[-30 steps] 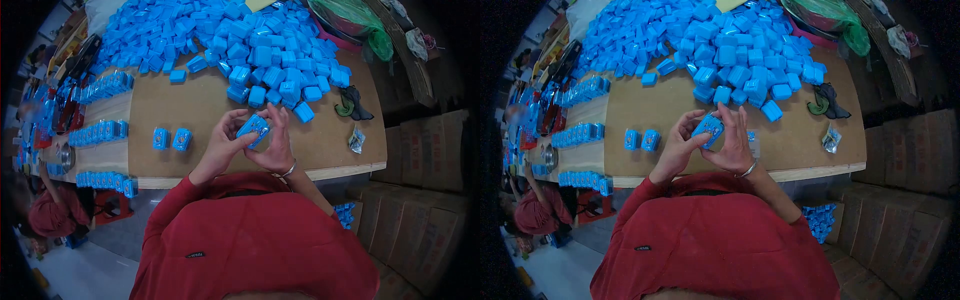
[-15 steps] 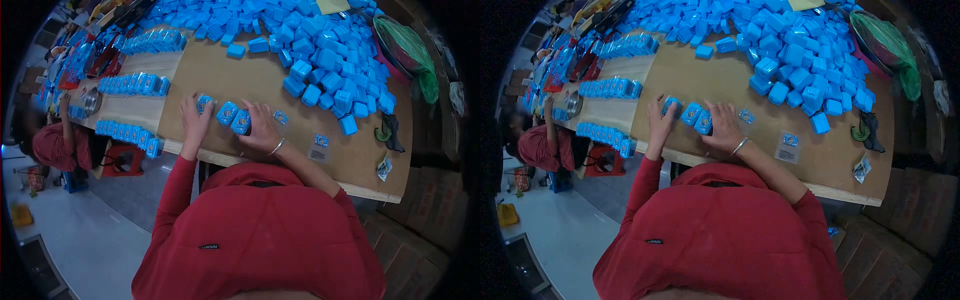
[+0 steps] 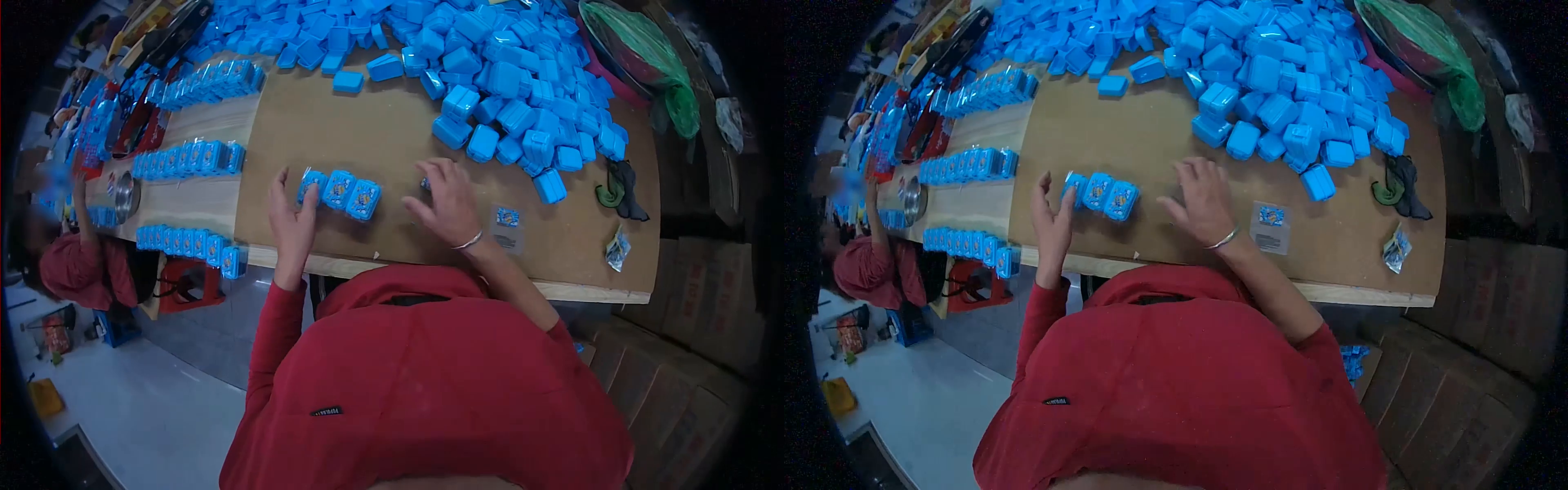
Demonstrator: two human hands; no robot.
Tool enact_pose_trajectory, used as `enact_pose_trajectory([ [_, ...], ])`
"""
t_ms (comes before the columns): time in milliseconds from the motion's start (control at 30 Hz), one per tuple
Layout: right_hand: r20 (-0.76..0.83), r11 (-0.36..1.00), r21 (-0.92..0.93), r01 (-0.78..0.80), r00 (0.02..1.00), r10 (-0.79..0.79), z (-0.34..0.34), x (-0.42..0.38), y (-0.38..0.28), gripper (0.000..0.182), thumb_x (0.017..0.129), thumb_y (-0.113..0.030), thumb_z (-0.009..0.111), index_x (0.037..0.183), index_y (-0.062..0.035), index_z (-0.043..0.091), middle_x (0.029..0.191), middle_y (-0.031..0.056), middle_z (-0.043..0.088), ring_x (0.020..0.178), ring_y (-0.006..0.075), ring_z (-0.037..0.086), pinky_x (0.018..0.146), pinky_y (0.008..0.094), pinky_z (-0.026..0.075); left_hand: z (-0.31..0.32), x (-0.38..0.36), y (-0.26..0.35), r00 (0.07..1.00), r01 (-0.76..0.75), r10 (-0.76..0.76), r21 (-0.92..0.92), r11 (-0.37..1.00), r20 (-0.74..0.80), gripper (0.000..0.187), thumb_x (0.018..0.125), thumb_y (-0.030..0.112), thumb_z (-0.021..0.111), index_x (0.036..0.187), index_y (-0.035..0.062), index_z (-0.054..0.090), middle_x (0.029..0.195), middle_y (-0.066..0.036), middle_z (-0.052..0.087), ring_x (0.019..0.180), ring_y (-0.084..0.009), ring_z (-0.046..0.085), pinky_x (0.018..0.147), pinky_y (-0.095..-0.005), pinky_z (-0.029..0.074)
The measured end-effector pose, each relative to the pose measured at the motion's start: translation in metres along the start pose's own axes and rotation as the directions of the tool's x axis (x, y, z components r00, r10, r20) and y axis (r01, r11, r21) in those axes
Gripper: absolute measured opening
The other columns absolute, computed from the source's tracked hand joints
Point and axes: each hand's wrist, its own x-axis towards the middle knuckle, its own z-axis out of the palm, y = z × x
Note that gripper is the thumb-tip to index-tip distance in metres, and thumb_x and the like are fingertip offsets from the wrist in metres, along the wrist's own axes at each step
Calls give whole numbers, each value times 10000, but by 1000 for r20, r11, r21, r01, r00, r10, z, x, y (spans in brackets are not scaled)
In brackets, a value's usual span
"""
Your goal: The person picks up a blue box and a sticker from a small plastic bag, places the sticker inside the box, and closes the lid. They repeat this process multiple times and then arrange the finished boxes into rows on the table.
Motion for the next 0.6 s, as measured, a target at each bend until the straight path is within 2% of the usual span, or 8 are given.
enact_pose_trajectory([
  [67,10,974,-182,-132,991,136,-10,-15,17,347,691,-204,686,962,-52,529,951,124,488,907,300,469,771,425,357,1,2,15,987,-156,159,66,985,-32,491,817,179,639,1203,-63,457,1111,-205,557,1014,-267,554,865,-340,426],
  [133,-46,964,-219,-149,989,143,-13,-22,19,125,718,-87,634,756,-65,517,836,101,475,820,284,468,692,415,359,16,7,42,979,-110,136,-165,980,152,461,815,175,640,1194,-38,488,1125,-186,560,1035,-254,546,880,-341,419],
  [300,-175,995,-81,51,982,-65,-46,-22,0,165,720,-90,670,825,-65,545,895,98,513,847,273,502,717,371,399,62,-1,86,736,-113,184,-149,982,652,357,824,157,645,1128,-14,569,1065,-102,615,951,-137,568,814,-277,444],
  [333,-235,992,-76,104,965,-119,-54,-23,-5,173,727,-94,680,837,-61,549,905,93,521,862,262,514,725,357,411,70,-3,88,705,16,182,-272,962,685,306,829,144,638,1087,-13,589,1009,-85,628,897,-113,567,768,-259,447],
  [400,-307,946,273,-173,917,256,-64,-26,-18,187,751,-111,694,868,-52,560,934,75,537,890,204,527,745,319,423,82,-7,93,626,282,208,-466,839,752,211,838,116,624,1006,-11,631,896,-50,654,788,-64,567,675,-223,451],
  [467,-141,620,731,-284,827,544,-62,-37,-1,179,801,-128,690,898,-28,577,890,27,567,852,98,535,720,241,431,86,-7,102,615,221,266,-486,845,742,140,849,98,609,930,-8,648,781,-18,641,700,-34,541,608,-199,427],
  [567,17,491,810,-320,851,525,-78,-50,15,145,809,-99,680,901,-27,596,812,-2,586,737,58,530,656,205,425,97,-15,112,640,235,262,-509,828,722,135,865,114,598,863,-9,653,637,15,586,606,-32,502,559,-209,411],
  [600,-74,585,756,-292,850,521,-80,-50,15,135,810,-92,678,896,-25,599,788,-9,585,718,52,528,639,197,422,101,-16,115,655,256,246,-516,817,715,149,871,127,596,849,-10,651,594,23,562,581,-39,489,552,-220,410],
])
